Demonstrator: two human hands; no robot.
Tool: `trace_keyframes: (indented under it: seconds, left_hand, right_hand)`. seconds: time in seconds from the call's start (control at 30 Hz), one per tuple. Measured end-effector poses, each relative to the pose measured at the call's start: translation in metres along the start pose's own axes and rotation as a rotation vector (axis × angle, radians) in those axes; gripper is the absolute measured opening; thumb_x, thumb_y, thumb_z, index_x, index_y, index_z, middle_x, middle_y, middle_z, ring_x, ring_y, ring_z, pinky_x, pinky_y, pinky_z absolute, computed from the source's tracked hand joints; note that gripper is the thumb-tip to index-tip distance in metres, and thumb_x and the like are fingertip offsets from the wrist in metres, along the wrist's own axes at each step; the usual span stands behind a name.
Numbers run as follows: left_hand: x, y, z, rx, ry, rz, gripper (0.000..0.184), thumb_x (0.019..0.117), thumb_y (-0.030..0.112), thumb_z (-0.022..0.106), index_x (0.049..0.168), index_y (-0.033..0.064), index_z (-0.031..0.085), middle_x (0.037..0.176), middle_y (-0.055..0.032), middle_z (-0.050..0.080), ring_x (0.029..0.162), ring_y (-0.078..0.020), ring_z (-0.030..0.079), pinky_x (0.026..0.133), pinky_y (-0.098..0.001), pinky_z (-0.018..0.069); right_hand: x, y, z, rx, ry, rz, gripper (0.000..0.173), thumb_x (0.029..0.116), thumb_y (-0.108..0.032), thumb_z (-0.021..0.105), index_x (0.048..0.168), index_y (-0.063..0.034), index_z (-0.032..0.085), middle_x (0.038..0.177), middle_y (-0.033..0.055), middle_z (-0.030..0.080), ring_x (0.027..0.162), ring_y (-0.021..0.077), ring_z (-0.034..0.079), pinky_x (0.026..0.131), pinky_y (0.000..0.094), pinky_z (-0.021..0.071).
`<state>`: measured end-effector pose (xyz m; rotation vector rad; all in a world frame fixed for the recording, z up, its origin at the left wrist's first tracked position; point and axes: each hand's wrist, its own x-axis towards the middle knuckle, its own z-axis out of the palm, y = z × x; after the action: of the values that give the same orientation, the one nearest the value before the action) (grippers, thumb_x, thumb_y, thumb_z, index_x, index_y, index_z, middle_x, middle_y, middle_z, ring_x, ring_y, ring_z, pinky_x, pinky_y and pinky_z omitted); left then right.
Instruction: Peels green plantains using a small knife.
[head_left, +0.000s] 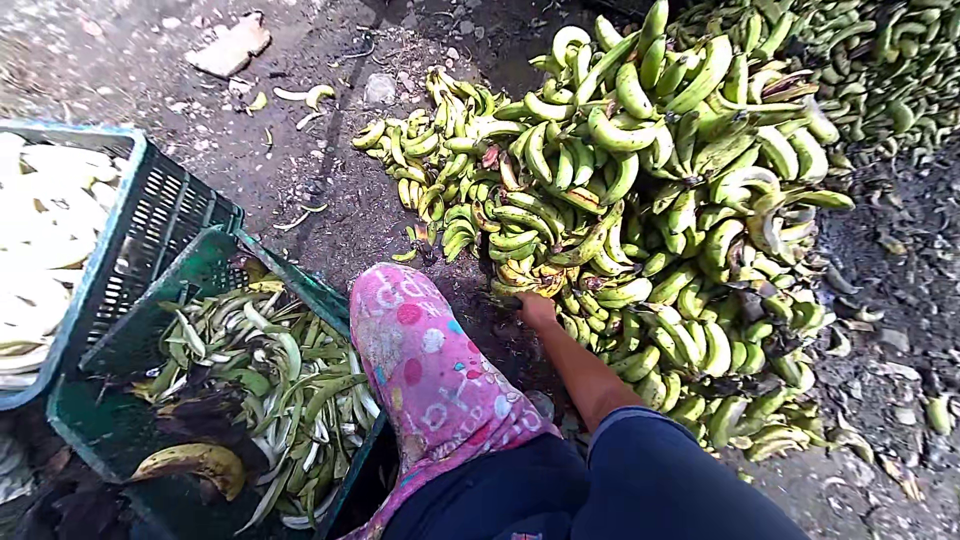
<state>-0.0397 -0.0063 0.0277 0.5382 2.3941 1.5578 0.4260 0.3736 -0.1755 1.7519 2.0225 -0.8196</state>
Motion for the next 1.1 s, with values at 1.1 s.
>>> trace_keyframes:
  seconds: [1.1]
  left_hand:
    - [-0.014,-0.021,-0.013,0.239,-0.122,-0.061,0.057,0.1025,0.041,0.047,0.147,0.0062,0.048,0.126,-0.0141,0.063,0.102,-0.0121,0.063,0.091,-0.0350,0.0524]
  right_hand:
    - [0.063,-0.050,-0.089,-0.177,0.121,0.080,0.064,0.0894,-0.029,0.071,0.145,-0.0015,0.055,0.153,0.0243,0.048,0.143,0.0434,0.043,0.111,0.0652,0.0400]
